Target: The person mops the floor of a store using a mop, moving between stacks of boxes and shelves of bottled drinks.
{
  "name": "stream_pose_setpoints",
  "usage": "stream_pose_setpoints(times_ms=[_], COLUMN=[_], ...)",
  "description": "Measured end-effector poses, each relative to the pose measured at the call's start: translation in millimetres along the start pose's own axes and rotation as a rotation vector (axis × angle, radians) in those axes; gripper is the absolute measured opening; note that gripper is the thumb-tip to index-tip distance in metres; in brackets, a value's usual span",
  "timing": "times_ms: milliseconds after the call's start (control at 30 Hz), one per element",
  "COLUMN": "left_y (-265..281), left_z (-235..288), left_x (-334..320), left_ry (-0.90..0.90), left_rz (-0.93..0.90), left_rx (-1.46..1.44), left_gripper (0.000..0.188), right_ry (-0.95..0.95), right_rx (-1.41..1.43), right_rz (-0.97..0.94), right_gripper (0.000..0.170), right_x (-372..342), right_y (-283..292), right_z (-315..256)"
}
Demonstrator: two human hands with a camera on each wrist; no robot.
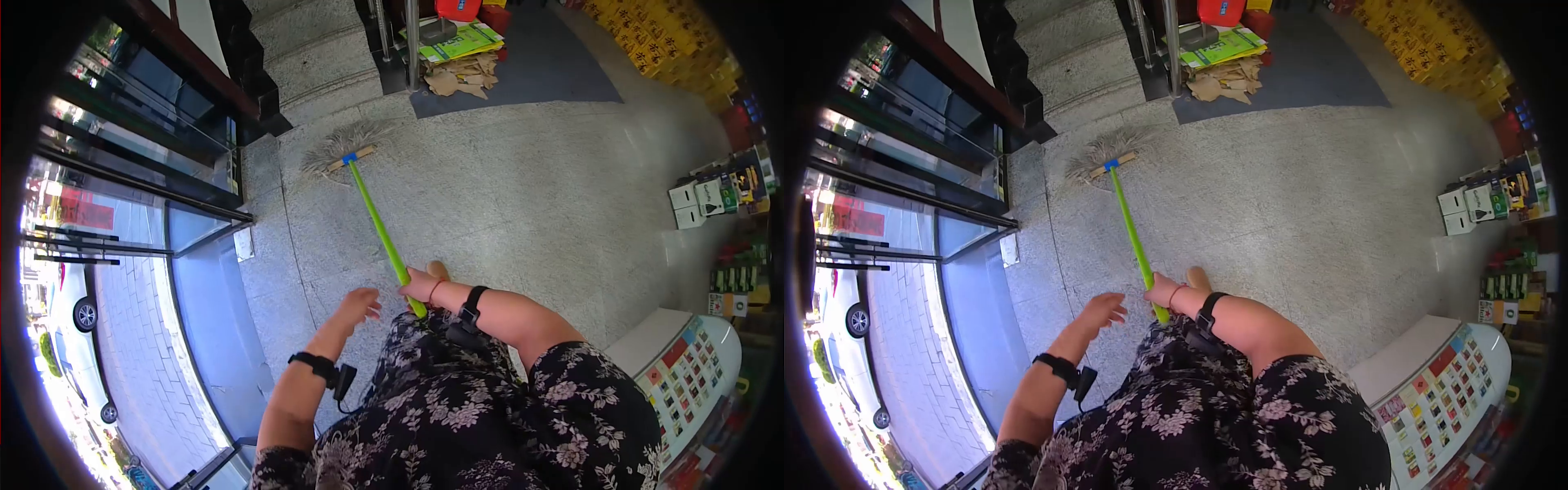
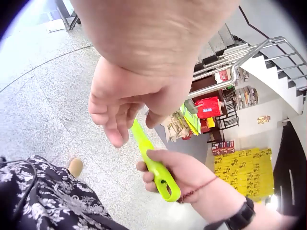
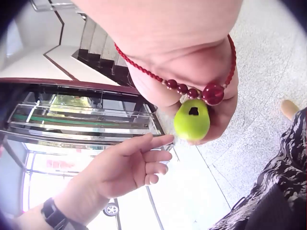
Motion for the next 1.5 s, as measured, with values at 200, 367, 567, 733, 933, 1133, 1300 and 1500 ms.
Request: stream_pose_setpoints(times_ms=[200, 367, 567, 733, 933, 1133, 1300, 1500], left_y=[-0.4, -38.3, -127.4, -195.1, -234.6, -194.0, -79.1, 68.6], left_z=[-7.3, 25.7, 29.5, 4.4, -6.1, 7.4, 23.5, 50.6], left_x=[41.4, 54.5, 70.6, 87.7, 90.2, 140.8, 220.2, 317.9], left_ry=[-0.08, -0.093, -0.051, 0.117, 0.2, 0.157, 0.111, 0.013], left_rz=[0.138, 0.238, 0.163, 0.093, -0.031, -0.158, 0.27, 0.41], left_rx=[0.054, 0.077, -0.025, 0.024, -0.078, 0.16, 0.132, 0.044], left_gripper=[0.04, 0.056, 0.065, 0.05, 0.024, 0.04, 0.035, 0.031], right_ry=[-0.043, -0.026, -0.09, -0.097, 0.144, 0.07, 0.168, 0.286], right_rx=[0.015, -0.045, -0.188, -0.168, -0.805, -0.988, -0.922, -1.027], right_rz=[0.101, -0.011, -0.157, -0.194, 0.074, 0.11, 0.115, 0.202], right_gripper=[0.056, 0.054, 0.058, 0.071, 0.064, 0.058, 0.06, 0.06], right_x=[-70.5, -136.5, -248.1, -320.3, -336.8, -283.1, -182.6, -60.7], right_y=[12.2, 6.3, 20.6, 44.7, 75.0, 86.0, 82.8, 81.3], right_z=[17.9, 24.9, 30.1, 46.0, 68.8, 37.5, -18.1, -105.2])
Point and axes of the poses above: each hand's wrist, its own x-axis towards the middle knuckle, its own y-axis out of the back of the hand, z = x × y, the point moved 9 cm from there along x, towards the middle knuckle
